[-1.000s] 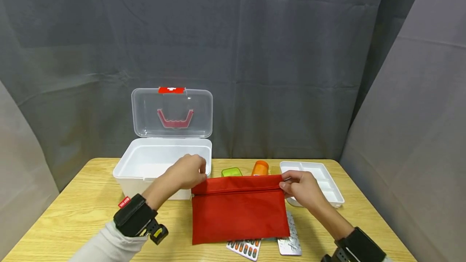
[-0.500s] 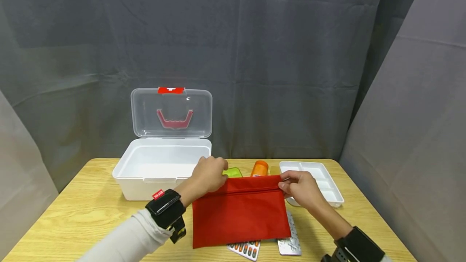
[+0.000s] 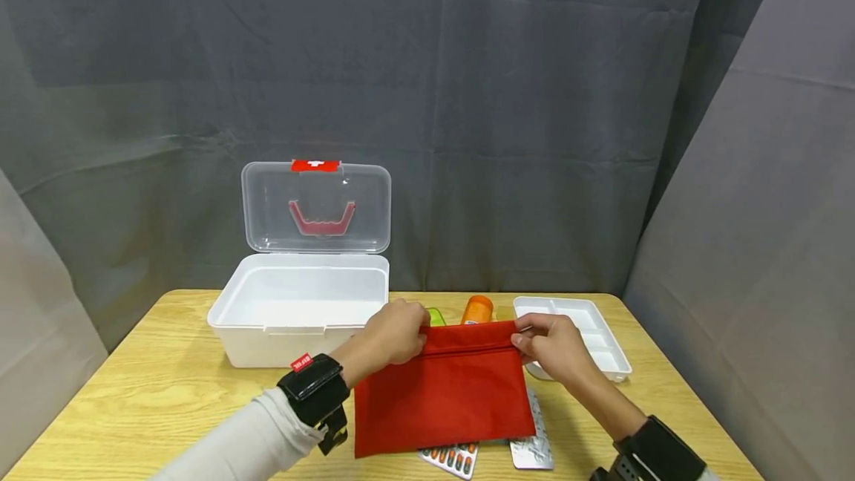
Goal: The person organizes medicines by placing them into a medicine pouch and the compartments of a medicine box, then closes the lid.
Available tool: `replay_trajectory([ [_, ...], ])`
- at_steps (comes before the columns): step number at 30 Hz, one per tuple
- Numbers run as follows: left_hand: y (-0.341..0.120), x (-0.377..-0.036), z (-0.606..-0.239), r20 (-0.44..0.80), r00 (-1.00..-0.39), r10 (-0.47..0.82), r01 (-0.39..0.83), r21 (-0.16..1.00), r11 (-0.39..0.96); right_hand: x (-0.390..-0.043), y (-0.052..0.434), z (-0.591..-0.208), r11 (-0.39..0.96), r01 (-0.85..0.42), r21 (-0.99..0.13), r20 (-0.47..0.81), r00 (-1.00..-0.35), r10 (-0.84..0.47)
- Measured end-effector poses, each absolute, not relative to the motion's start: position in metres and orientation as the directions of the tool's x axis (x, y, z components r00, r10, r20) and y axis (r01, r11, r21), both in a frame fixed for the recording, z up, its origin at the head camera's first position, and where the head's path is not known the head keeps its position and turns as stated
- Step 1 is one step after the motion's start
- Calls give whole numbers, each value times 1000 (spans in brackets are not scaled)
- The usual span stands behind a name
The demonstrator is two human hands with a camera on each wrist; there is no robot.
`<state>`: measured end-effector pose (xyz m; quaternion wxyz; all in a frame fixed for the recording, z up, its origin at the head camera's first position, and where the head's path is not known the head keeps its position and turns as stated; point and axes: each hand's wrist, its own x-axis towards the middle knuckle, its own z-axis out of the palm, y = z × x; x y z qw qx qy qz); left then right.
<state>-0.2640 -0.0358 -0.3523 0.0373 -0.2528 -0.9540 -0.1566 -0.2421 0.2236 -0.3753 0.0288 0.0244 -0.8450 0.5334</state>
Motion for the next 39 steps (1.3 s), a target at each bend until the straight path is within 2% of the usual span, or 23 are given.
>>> replay_trajectory([
  [5, -40, -265, -346, 159, -850, 502, 526, 308, 793, -244, 223, -375, 428, -78, -901, 84, -996, -5],
  [15, -40, -262, -338, 54, -870, 489, 472, 376, 797, -243, 219, -379, 409, -83, -909, 85, -996, -13],
  [28, -44, -258, -322, 86, -827, 556, 548, 342, 763, -239, 214, -376, 394, -90, -915, 92, -996, -12],
  [39, -59, -257, -299, 89, -836, 541, 537, 335, 775, -239, 208, -373, 343, -50, -938, 38, -998, -41],
])
